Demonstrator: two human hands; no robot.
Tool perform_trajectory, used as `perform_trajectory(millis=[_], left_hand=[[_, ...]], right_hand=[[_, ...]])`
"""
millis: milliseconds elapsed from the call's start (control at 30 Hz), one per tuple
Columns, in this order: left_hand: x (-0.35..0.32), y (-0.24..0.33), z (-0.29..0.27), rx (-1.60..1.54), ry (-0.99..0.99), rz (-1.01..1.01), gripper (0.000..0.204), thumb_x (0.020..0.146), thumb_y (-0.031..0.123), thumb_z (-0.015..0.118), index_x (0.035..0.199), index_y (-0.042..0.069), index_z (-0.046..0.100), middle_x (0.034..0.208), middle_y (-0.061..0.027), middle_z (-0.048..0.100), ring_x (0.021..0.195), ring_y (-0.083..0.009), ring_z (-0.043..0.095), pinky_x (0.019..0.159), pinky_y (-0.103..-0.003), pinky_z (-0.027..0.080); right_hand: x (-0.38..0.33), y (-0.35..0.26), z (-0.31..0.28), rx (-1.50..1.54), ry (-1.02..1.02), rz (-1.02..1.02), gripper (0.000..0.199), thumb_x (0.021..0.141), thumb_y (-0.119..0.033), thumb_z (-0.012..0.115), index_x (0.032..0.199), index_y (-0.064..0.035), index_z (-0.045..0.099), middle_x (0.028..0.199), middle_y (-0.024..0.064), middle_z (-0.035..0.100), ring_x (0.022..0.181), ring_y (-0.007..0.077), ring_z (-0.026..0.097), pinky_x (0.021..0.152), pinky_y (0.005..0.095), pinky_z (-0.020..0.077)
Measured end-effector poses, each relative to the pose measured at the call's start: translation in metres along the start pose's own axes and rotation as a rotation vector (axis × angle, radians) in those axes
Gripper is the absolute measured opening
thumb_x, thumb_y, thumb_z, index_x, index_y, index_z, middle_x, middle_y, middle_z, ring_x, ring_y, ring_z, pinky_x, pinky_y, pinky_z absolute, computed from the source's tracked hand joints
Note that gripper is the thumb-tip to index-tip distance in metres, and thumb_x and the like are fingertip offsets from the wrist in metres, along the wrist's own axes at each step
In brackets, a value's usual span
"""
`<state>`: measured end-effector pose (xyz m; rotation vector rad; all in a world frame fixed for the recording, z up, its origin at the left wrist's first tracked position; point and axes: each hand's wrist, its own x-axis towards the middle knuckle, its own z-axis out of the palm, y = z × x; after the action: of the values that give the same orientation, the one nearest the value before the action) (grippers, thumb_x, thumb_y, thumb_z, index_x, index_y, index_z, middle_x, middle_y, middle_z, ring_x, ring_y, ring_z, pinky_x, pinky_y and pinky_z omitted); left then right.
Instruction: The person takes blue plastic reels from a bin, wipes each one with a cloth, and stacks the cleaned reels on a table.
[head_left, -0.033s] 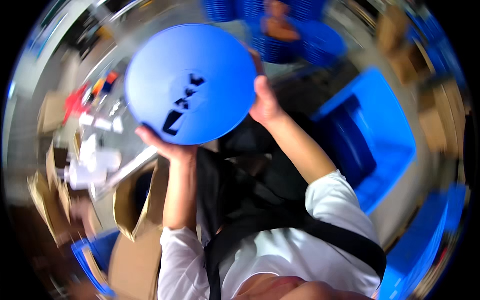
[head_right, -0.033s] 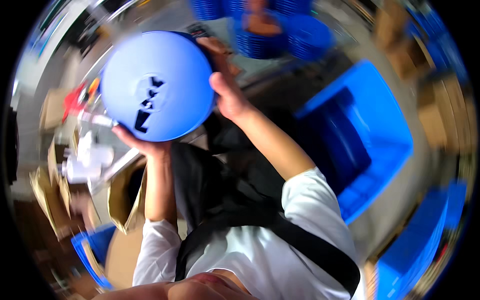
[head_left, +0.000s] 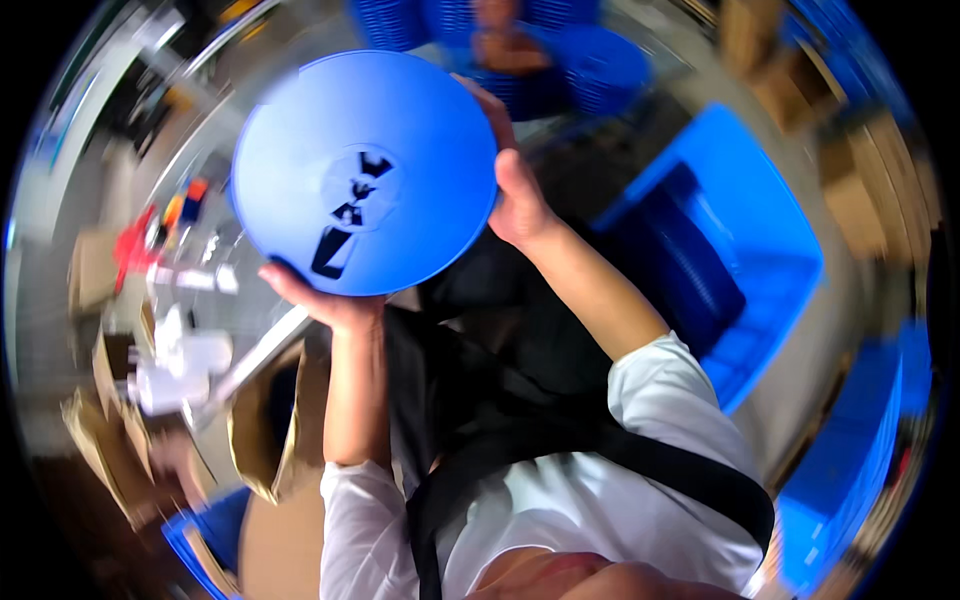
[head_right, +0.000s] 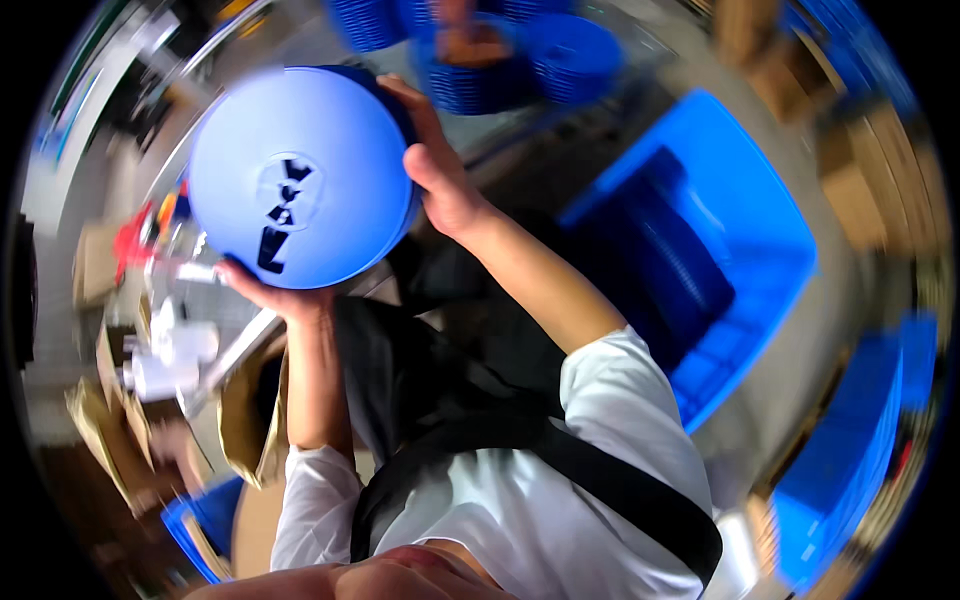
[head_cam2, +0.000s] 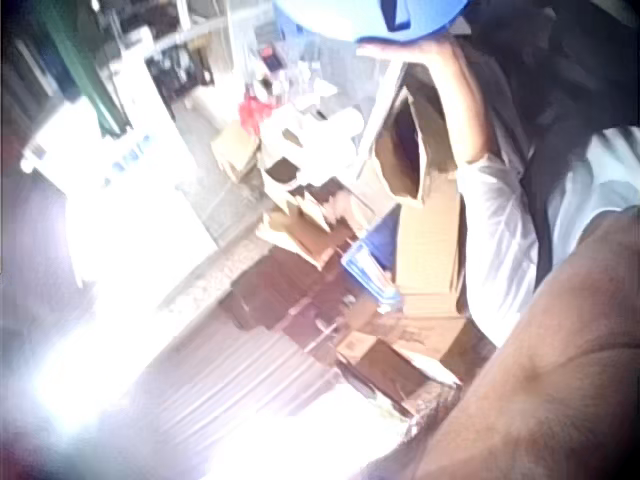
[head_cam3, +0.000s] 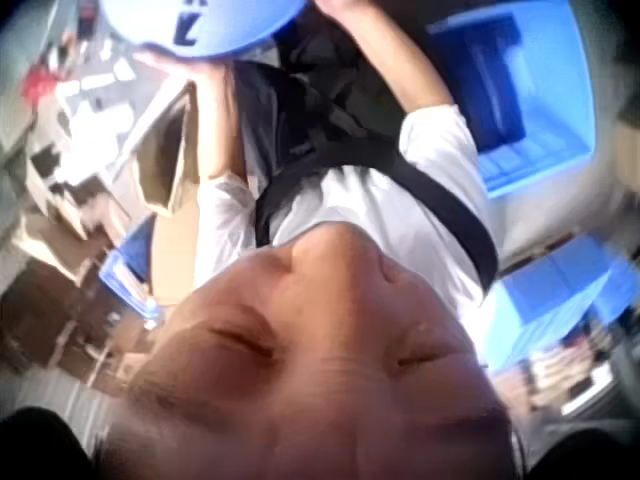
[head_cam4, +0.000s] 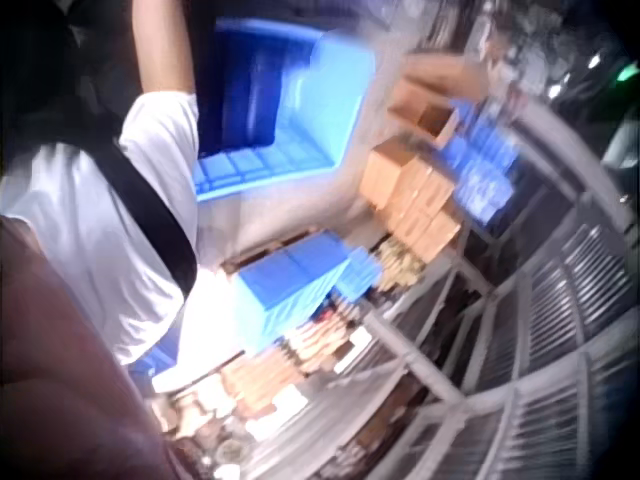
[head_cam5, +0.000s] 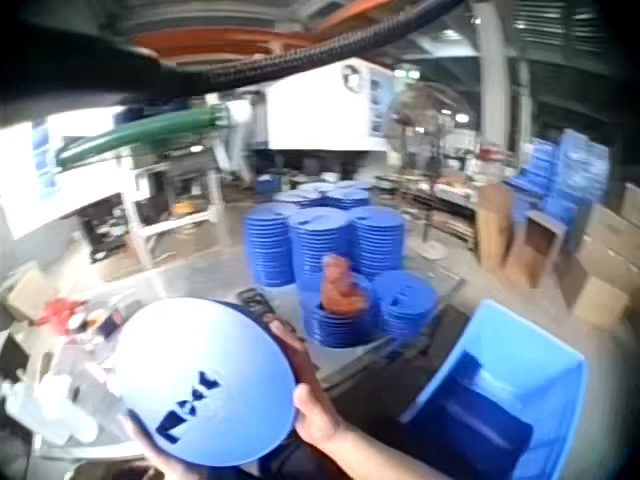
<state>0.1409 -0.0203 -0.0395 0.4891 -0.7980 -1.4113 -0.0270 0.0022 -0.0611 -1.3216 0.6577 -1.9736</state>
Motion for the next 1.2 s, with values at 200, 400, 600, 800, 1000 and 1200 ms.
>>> perform_trajectory(millis=[200,400,600,800,1000,1200], left_hand=[[-0.049,-0.120,0.128,-0.104,-0.328,-0.406,0.074,0.089,0.064,0.035,0.136,0.006,0.036,0.133,-0.0121,0.045,0.121,-0.0286,0.045,0.102,-0.044,0.037],[-0.160,-0.258,0.224,-0.262,-0.464,-0.961,0.070,0.091,0.059,0.040,0.137,0.007,0.035,0.137,-0.0105,0.043,0.126,-0.0270,0.040,0.107,-0.040,0.029],[-0.241,-0.336,0.248,-0.223,-0.460,-1.505,0.080,0.088,0.070,0.024,0.143,0.012,0.030,0.146,-0.0093,0.033,0.133,-0.0254,0.029,0.110,-0.040,0.021],[-0.258,-0.402,0.211,-0.268,-0.356,-1.868,0.088,0.084,0.076,0.009,0.145,0.014,0.024,0.150,-0.0100,0.023,0.133,-0.0294,0.026,0.108,-0.051,0.017],[-0.251,-0.428,0.209,-0.264,-0.114,-1.969,0.091,0.084,0.076,0.009,0.148,0.013,0.007,0.152,-0.0191,0.008,0.139,-0.0425,0.006,0.111,-0.057,0.005],[-0.255,-0.448,0.194,-0.485,0.053,-1.990,0.092,0.084,0.076,0.013,0.148,0.011,-0.004,0.153,-0.0174,-0.002,0.140,-0.0394,-0.007,0.111,-0.056,-0.003]], right_hand=[[-0.069,-0.121,-0.155,-0.311,0.407,-0.121,0.079,0.087,-0.059,0.048,0.143,-0.0058,0.027,0.146,0.0116,0.030,0.135,0.0239,0.027,0.111,0.0369,0.0185],[-0.147,-0.245,-0.243,-0.494,0.972,0.151,0.066,0.094,-0.047,0.043,0.142,-0.0038,0.030,0.139,0.0128,0.041,0.128,0.0243,0.038,0.108,0.0363,0.0292],[-0.207,-0.287,-0.346,-0.720,1.232,0.638,0.072,0.089,-0.052,0.051,0.138,-0.0014,0.038,0.141,0.0141,0.041,0.128,0.0247,0.040,0.107,0.0336,0.0301],[-0.205,-0.257,-0.424,-0.859,1.066,1.106,0.072,0.087,-0.052,0.053,0.135,-0.0005,0.042,0.141,0.0156,0.041,0.129,0.0258,0.039,0.107,0.0335,0.0285],[-0.169,-0.221,-0.482,-1.100,0.805,1.497,0.079,0.082,-0.059,0.054,0.136,-0.0026,0.043,0.143,0.0160,0.038,0.131,0.0278,0.037,0.109,0.0331,0.0262],[-0.138,-0.193,-0.492,-1.090,0.509,1.566,0.074,0.081,-0.059,0.055,0.133,-0.0058,0.048,0.141,0.0166,0.041,0.130,0.0281,0.038,0.107,0.0342,0.0280]])
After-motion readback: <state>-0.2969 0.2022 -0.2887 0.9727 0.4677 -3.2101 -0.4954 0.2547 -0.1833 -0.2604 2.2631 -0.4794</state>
